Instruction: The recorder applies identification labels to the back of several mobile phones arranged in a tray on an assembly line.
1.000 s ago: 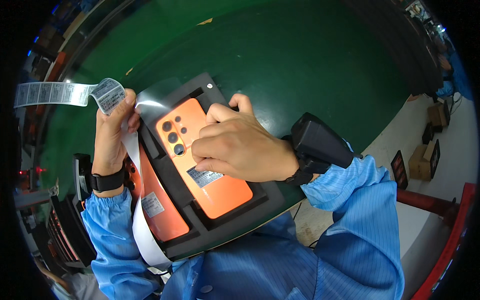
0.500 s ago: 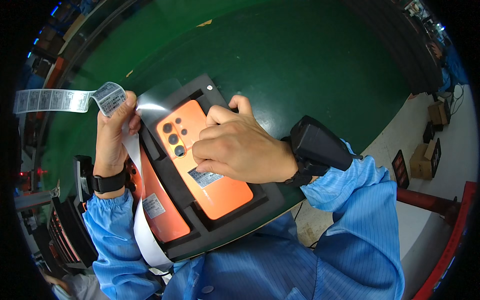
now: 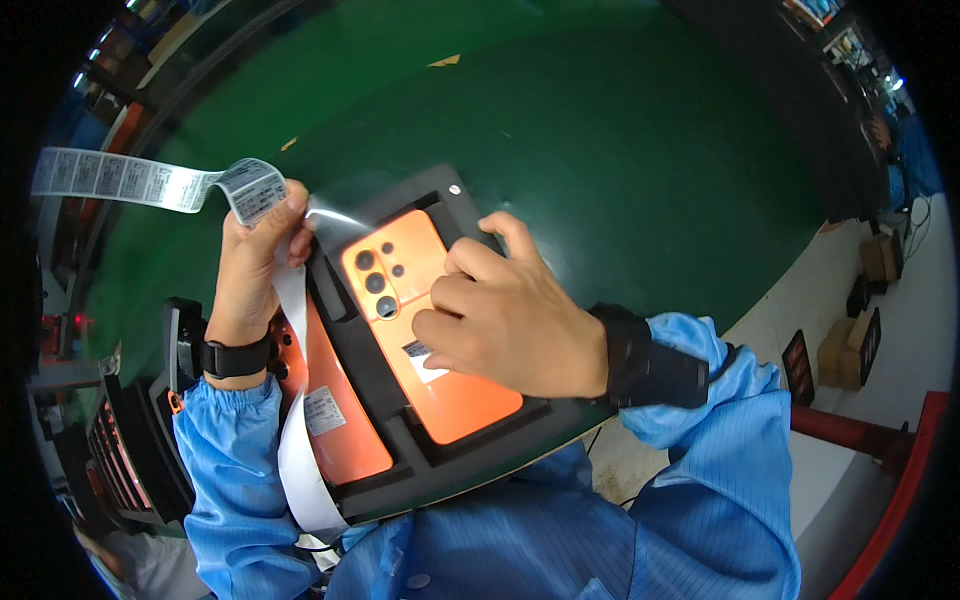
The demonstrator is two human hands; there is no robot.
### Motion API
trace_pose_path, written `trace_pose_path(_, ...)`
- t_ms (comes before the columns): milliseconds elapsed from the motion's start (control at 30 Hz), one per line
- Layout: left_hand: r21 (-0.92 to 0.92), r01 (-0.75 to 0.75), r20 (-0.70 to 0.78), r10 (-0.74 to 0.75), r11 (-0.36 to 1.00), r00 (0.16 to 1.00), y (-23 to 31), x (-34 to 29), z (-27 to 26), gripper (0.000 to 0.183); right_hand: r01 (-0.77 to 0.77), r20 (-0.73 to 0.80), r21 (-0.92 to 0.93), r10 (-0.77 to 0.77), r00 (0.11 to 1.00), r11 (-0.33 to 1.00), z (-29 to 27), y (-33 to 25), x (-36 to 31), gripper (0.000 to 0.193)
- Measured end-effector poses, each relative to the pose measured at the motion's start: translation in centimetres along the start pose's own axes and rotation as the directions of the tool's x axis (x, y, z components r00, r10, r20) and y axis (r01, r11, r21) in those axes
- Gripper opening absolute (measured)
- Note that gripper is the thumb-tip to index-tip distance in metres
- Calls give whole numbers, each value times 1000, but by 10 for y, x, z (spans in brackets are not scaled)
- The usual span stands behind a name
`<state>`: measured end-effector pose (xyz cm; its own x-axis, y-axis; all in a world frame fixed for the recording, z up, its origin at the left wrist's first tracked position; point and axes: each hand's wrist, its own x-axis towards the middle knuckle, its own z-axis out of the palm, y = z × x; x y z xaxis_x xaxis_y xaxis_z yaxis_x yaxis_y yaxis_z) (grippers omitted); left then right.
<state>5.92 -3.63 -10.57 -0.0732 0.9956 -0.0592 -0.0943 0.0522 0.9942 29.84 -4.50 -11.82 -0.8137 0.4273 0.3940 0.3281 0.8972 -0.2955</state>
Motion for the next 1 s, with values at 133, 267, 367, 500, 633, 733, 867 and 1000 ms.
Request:
trace_pose_path(133, -34, -8, 36, 9, 999, 999, -1, -1, -7, 13, -69, 64, -199, 83, 995, 978, -3, -16, 16, 36)
trace_pose_path(267, -10, -43, 48, 43, 999, 998, -1, -1, -11, 14, -79, 65, -252, 99, 993, 964, 6, -15, 26, 45)
trace_pose_path(367, -3, -61, 23, 61, 998, 998, -3, 0, -11, 13, -54, -96, -546, 1, 995, 836, 17, -7, 24, 44)
trace_pose_path(500, 8, -47, 57, 47, 999, 997, -4, 0, -10, 15, -121, 71, -333, 153, 986, 935, 2, -26, 15, 50)
trace_pose_path(633, 28, -92, 64, 90, 995, 994, -2, -2, -8, 19, -112, 25, -587, 157, 987, 802, -7, -30, 14, 42)
trace_pose_path(733, 66, -61, 170, 49, 996, 984, -5, -3, -7, 25, -253, -218, -338, 187, 958, 906, -6, -13, 7, 45)
trace_pose_path(867, 329, -136, 462, -34, 935, 886, 8, -10, -7, 40, -258, -545, -73, 178, 819, 963, -53, -13, 16, 56)
trace_pose_path(1000, 506, -172, 515, -136, 845, 846, 25, -24, -12, 47, -181, -637, -35, 117, 762, 983, -91, -30, 57, 58)
